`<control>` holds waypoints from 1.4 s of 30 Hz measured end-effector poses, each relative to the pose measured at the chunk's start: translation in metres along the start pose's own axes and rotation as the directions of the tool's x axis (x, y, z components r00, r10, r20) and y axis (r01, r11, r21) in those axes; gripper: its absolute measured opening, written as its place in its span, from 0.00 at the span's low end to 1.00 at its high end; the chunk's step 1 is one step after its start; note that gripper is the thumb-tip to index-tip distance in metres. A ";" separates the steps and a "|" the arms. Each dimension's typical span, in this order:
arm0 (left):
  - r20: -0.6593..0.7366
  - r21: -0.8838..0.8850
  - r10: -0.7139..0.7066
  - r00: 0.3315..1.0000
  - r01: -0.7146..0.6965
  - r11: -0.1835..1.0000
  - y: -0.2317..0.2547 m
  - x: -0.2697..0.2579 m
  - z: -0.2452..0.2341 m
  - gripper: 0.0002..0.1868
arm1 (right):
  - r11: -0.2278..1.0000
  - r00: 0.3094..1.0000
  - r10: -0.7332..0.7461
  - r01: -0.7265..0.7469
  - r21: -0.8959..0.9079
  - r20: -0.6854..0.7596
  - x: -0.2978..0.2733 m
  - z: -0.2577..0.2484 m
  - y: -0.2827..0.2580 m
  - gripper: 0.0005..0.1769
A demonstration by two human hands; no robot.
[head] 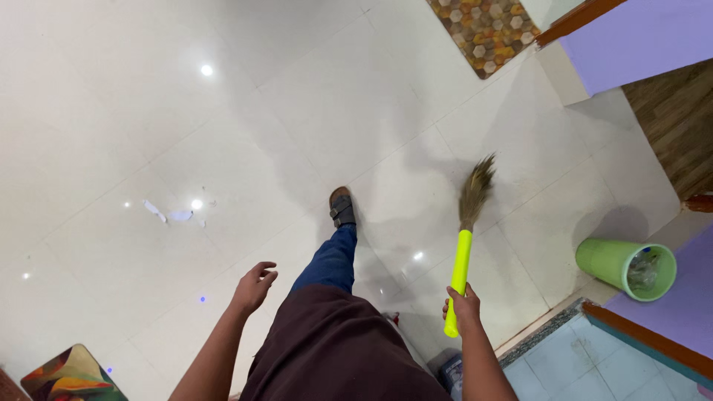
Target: The person sweeps debris from the floor using a broom, moving across several rooms and navigating around a washing machine, furniture, and a mop.
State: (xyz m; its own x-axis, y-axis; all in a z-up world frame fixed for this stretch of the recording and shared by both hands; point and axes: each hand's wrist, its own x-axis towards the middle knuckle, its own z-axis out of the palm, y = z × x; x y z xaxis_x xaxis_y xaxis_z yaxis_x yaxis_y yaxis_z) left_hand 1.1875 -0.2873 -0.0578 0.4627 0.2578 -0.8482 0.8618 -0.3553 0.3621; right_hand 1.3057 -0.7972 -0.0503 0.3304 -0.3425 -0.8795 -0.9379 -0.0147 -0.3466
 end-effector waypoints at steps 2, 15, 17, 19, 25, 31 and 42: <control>-0.027 -0.110 0.049 0.998 -0.051 0.993 0.064 0.009 -0.002 0.26 | 0.998 0.999 0.016 -0.015 -0.059 0.032 0.008 0.001 -0.025 0.27; -0.023 0.101 0.132 0.991 -0.129 0.986 0.178 0.100 -0.033 0.25 | 0.732 0.979 -0.131 0.202 -0.650 0.156 0.008 0.017 -0.186 0.44; -0.039 0.067 0.065 0.997 -0.062 0.996 0.180 0.099 -0.038 0.26 | 0.720 0.976 -0.157 0.217 -0.659 0.151 0.017 0.000 -0.215 0.45; -0.096 0.097 -0.070 0.993 0.080 0.992 0.193 0.103 -0.040 0.26 | 0.722 0.964 -0.209 0.267 -0.638 0.166 0.043 -0.006 -0.261 0.44; -0.191 -0.255 -0.192 0.963 0.140 0.957 0.266 0.094 -0.004 0.26 | 0.729 0.945 -0.252 0.327 -0.601 0.209 0.111 -0.054 -0.366 0.44; -0.075 -0.440 -0.156 0.985 0.108 0.891 0.391 0.109 0.086 0.24 | 0.732 0.949 -0.191 0.309 -0.607 0.253 0.168 -0.080 -0.495 0.44; 0.000 -0.291 -0.156 0.988 0.149 0.945 0.567 0.197 0.052 0.25 | 0.804 0.932 -0.143 0.306 -0.509 0.334 0.232 -0.047 -0.658 0.43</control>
State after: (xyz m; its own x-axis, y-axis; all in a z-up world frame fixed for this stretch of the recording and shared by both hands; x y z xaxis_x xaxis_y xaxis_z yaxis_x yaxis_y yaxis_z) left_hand 1.7562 -0.4850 -0.0399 0.3224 0.3100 -0.8944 0.9440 -0.0353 0.3280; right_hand 1.9938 -0.9113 -0.0106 0.4769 -0.0029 -0.8790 -0.7073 -0.5950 -0.3818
